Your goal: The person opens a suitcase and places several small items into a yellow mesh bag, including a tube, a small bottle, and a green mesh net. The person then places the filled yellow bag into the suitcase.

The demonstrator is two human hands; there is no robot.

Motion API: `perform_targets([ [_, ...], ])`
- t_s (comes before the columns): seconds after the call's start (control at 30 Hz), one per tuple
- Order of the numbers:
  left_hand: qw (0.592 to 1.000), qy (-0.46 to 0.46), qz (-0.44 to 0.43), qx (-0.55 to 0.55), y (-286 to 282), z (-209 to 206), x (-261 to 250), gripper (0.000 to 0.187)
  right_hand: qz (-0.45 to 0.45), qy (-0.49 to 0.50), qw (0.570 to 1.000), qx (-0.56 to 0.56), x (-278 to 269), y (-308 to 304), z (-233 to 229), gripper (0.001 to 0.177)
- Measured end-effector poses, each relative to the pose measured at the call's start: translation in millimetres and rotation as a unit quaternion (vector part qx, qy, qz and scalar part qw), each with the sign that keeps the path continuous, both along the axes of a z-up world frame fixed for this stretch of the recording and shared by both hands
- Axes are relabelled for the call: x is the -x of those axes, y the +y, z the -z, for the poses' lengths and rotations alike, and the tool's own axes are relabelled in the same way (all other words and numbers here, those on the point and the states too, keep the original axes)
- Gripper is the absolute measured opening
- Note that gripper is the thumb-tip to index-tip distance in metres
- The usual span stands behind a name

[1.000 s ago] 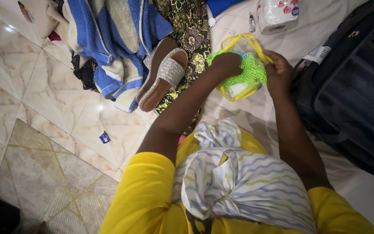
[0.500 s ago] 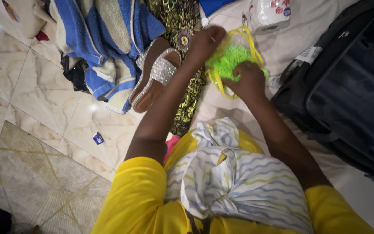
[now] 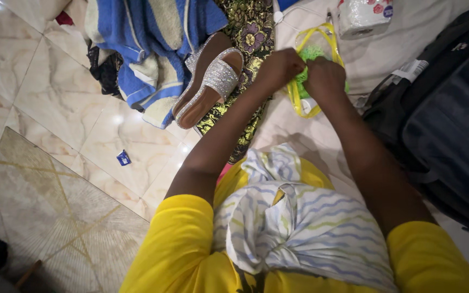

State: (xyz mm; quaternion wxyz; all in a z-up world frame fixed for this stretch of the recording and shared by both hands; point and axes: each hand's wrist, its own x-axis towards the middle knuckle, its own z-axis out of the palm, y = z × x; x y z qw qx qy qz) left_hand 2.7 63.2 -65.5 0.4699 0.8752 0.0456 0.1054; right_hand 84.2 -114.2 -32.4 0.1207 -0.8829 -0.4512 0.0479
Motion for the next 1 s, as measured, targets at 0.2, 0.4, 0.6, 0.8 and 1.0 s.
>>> perform_targets([
  [0.2, 0.942, 0.250, 0.074, -0.210, -13, -20, -27, 0.018, 0.036, 0.088, 0.986, -0.135, 25, -13, -47, 0.050],
  [0.4, 0.978, 0.194, 0.028, -0.070, 17, -59, 0, 0.020, -0.076, 0.152, 0.972, -0.165, 33, -34, -69, 0.033],
  [0.6, 0.930, -0.046, 0.274, -0.240, 10, -94, 43, 0.055, -0.073, 0.213, 0.962, -0.157, 13, -33, -48, 0.024],
  [0.8, 0.968, 0.099, 0.118, -0.196, 17, -92, 41, 0.039, -0.155, 0.268, 0.947, -0.086, 4, -32, -34, 0.021],
  [1.0, 0.983, 0.149, 0.071, 0.084, 36, -46, 40, 0.056, -0.219, 0.165, 0.960, -0.060, 26, -28, -54, 0.062],
])
